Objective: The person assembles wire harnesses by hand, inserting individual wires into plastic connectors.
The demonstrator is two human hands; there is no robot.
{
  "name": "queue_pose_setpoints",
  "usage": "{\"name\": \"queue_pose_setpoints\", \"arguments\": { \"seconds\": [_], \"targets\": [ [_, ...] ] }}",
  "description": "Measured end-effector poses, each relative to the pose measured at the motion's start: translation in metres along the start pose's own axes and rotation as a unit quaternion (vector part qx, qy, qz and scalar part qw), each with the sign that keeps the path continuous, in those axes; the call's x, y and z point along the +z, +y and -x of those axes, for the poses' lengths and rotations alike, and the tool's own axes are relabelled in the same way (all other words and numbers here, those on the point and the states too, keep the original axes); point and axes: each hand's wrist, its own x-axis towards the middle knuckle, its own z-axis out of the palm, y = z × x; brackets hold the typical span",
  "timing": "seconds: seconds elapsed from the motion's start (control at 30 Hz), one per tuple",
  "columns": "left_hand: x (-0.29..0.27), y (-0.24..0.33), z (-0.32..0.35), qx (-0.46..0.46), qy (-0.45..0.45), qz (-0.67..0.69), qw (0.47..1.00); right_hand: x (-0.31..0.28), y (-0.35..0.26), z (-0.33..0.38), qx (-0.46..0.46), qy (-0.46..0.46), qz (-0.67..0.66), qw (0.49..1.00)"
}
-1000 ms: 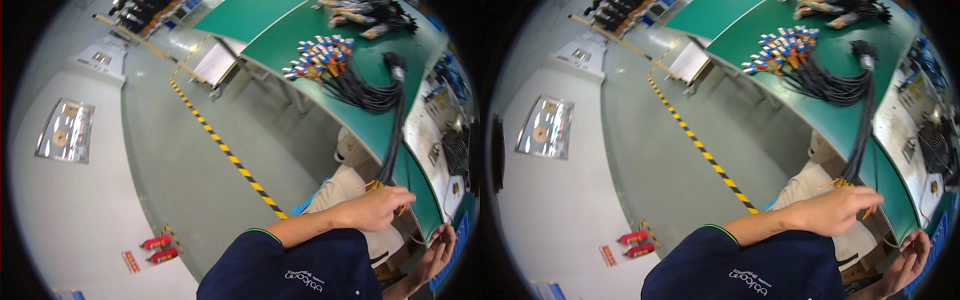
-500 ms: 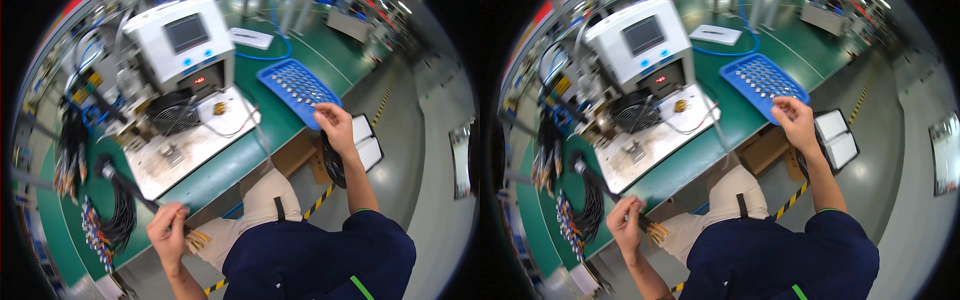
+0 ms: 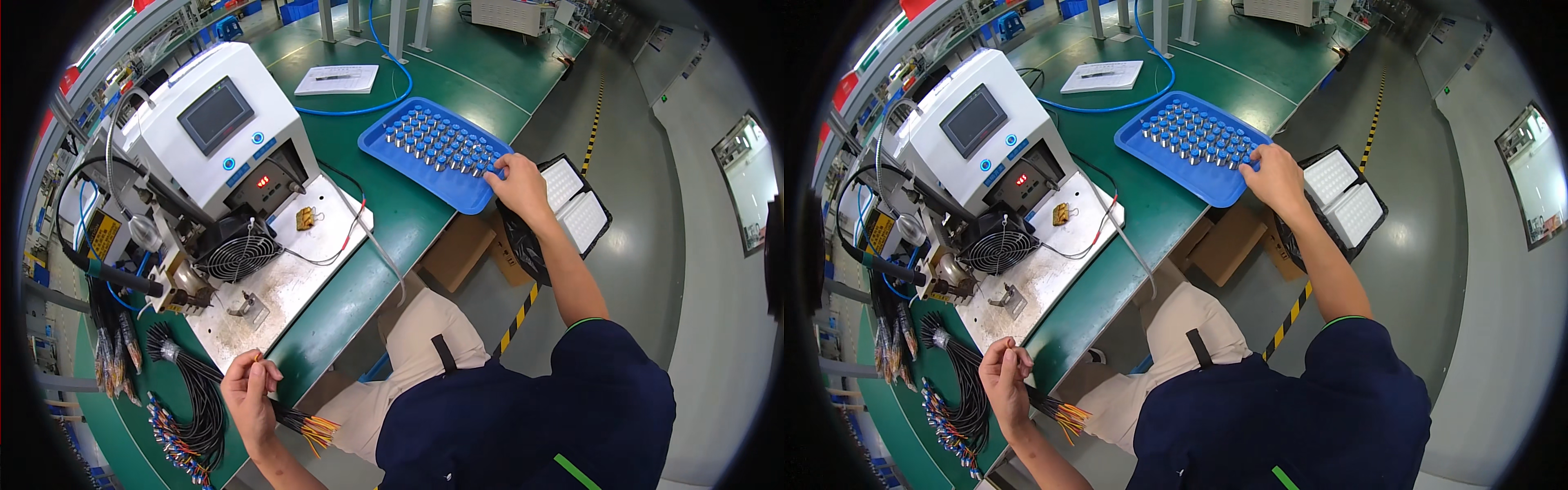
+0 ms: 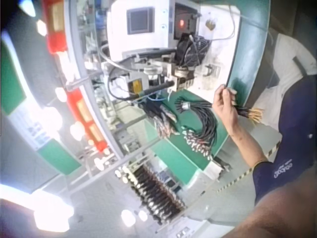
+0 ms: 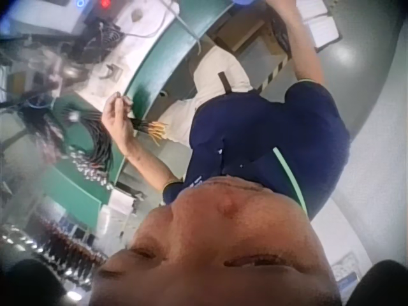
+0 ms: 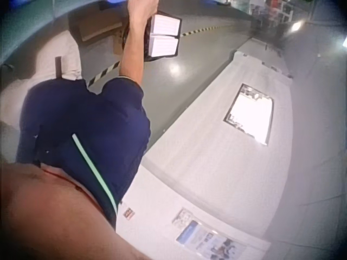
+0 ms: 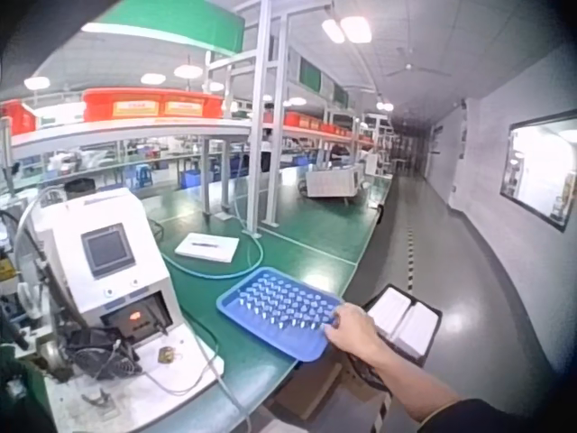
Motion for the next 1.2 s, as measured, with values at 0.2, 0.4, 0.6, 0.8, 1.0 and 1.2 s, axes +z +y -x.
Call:
{"name": "queue_pose_setpoints", "arguments": {
  "seconds": [0.2, 0.4, 0.6, 0.8, 1.0, 1.2],
  "targets": [
    [0.007, 0.004, 0.004, -0.045, 0.053, -0.038, 0.997, 0.023, -0.015, -0.009, 0.037, 0.021, 0.031, 0.999],
    [0.012, -0.001, -0.012, -0.092, 0.026, 0.032, 0.995, 0.003, -0.001, -0.012, 0.020, 0.081, -0.080, 0.993],
    [0.002, 0.011, -0.011, -0.111, 0.032, 0.081, 0.990, -0.002, -0.111, 0.046, -0.116, -0.160, -0.484, 0.853],
    [-0.022, 0.012, -0.022, -0.116, -0.015, 0.189, 0.975, 0.028, -0.231, 0.114, -0.159, -0.403, -0.575, 0.694],
    [-0.039, 0.010, -0.034, -0.111, -0.058, 0.315, 0.941, 0.067, -0.294, 0.135, -0.157, -0.443, -0.634, 0.614],
    [-0.041, 0.005, -0.044, -0.102, -0.057, 0.370, 0.922, 0.080, -0.311, 0.139, -0.139, -0.455, -0.638, 0.605]
  ]
}}
